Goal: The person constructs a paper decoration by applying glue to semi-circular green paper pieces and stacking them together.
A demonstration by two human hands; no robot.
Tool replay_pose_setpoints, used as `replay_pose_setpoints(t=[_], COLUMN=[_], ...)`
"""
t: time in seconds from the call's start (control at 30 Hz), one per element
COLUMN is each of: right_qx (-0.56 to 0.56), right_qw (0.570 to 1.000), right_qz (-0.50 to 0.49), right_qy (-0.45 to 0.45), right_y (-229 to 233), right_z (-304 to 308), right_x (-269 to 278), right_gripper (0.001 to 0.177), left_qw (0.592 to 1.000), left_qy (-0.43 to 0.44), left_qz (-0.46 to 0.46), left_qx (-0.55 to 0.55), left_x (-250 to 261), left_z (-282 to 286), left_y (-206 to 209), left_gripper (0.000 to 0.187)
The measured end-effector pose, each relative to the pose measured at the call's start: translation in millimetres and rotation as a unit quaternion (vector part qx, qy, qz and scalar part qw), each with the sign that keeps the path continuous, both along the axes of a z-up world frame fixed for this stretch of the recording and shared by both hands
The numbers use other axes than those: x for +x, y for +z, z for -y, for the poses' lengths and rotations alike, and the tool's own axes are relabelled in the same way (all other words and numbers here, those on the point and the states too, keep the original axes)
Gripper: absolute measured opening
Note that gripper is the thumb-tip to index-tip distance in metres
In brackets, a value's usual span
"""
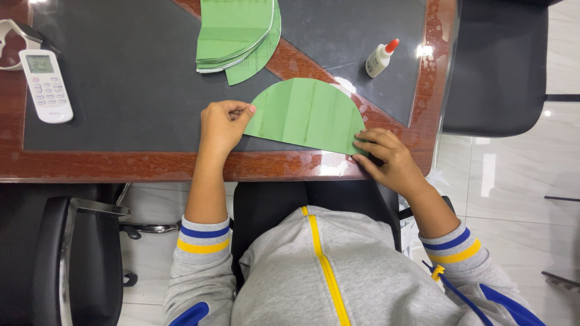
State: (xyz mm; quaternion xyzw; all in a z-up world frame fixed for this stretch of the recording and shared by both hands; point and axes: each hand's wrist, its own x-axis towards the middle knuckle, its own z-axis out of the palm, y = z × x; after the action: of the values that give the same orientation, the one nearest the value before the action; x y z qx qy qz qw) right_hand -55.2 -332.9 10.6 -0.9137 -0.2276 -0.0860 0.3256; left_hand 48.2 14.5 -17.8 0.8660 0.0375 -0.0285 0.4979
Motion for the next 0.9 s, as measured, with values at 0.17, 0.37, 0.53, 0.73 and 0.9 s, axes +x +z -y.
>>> replay_pose_setpoints(t=[0.17, 0.37, 0.53, 0.73, 0.9], right_qx=[0.0, -0.001, -0.004, -0.008, -0.001], right_qw=[1.0, 1.0, 0.999, 0.999, 0.999], right_qz=[-0.005, -0.02, -0.025, -0.021, -0.027], right_qy=[-0.011, -0.025, -0.025, -0.029, -0.031], right_y=[-1.6, -2.6, -1.6, 0.3, 0.4], right_z=[0.2, -0.6, -2.0, -4.3, -4.7], right_x=[-1.4, -2.1, -3.1, -3.2, -3.4], right_gripper=[0.029, 0.027, 0.026, 0.026, 0.026], left_qw=[1.0, 0.999, 0.999, 0.999, 0.998], left_qy=[-0.001, -0.004, 0.007, 0.007, 0.006], left_qz=[0.011, 0.051, 0.05, 0.049, 0.06], left_qx=[0.005, -0.001, -0.013, -0.012, -0.004], left_x=[0.4, 1.8, 4.2, 5.5, 3.8], left_z=[-0.2, -4.3, -4.0, -2.9, -1.6], left_y=[-0.8, -2.2, -3.6, -4.9, -3.7], left_gripper=[0.023, 0.021, 0.021, 0.02, 0.018])
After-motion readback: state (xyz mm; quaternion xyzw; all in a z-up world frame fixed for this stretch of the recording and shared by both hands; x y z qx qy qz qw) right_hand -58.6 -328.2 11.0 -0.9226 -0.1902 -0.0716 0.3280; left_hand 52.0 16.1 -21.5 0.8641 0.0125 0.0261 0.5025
